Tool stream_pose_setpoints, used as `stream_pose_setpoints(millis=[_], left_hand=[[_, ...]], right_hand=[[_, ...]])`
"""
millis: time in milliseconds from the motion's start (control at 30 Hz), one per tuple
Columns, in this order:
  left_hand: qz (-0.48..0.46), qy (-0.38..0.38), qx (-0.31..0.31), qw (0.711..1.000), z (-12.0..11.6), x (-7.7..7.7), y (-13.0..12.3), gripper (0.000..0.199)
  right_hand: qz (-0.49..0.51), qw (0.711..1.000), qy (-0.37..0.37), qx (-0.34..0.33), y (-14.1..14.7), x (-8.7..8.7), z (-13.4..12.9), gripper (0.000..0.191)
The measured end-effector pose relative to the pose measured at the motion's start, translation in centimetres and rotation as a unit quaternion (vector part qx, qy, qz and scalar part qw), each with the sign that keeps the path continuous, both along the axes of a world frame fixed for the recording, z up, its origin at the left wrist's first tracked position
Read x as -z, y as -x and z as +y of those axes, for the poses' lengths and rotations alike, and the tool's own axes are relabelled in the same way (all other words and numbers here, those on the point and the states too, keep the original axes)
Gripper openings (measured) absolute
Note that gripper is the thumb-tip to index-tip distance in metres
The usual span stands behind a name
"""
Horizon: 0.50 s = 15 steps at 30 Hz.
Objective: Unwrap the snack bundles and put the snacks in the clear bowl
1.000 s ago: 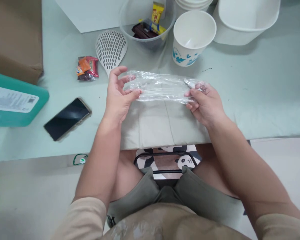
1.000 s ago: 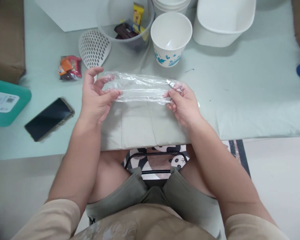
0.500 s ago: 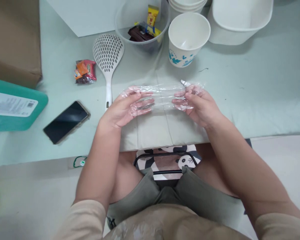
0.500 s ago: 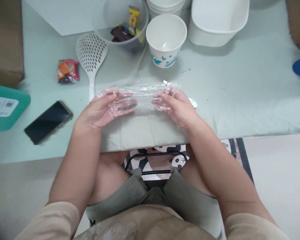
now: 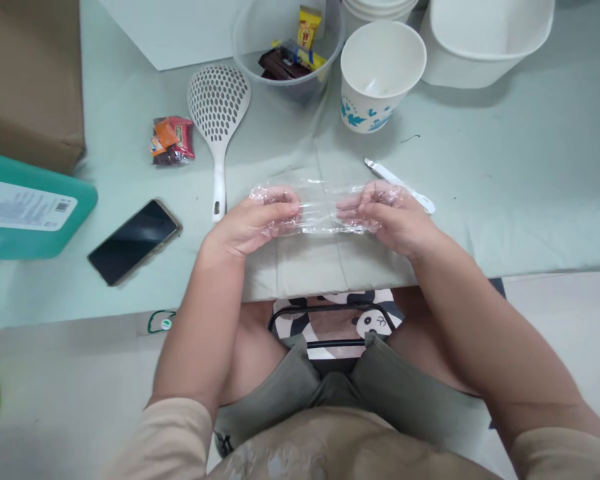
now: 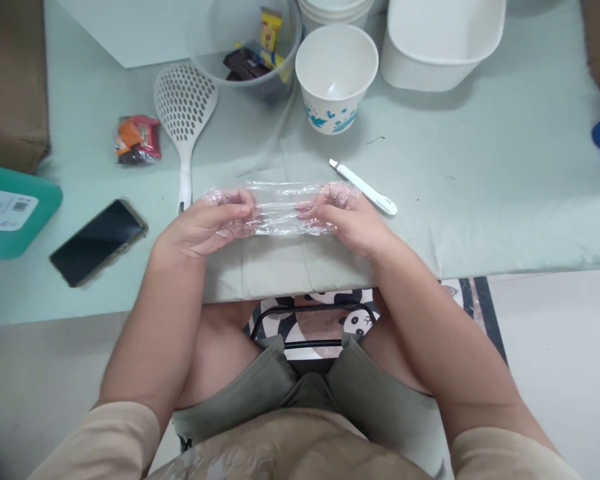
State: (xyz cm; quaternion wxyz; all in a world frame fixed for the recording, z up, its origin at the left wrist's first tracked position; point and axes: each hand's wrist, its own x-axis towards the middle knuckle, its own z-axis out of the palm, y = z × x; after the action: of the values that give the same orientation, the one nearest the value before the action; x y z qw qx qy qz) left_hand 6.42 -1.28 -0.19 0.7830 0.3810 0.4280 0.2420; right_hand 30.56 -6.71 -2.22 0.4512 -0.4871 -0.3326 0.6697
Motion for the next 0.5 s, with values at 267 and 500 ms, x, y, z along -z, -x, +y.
stream_pose_setpoints(millis=[267, 500], left_hand=[[0.052, -0.005, -0.06, 0.997, -0.05, -0.35, -0.1, 0.02], [0.088, -0.046, -0.065, 0.993, 0.14, -0.71, -0.19, 0.008]], right_hand=[[0.033, 0.999, 0.017, 0.017, -0.21, 0.05, 0.14, 0.044], [0.004, 0.999, 0.001, 0.04, -0.48, 0.3, 0.37, 0.038]])
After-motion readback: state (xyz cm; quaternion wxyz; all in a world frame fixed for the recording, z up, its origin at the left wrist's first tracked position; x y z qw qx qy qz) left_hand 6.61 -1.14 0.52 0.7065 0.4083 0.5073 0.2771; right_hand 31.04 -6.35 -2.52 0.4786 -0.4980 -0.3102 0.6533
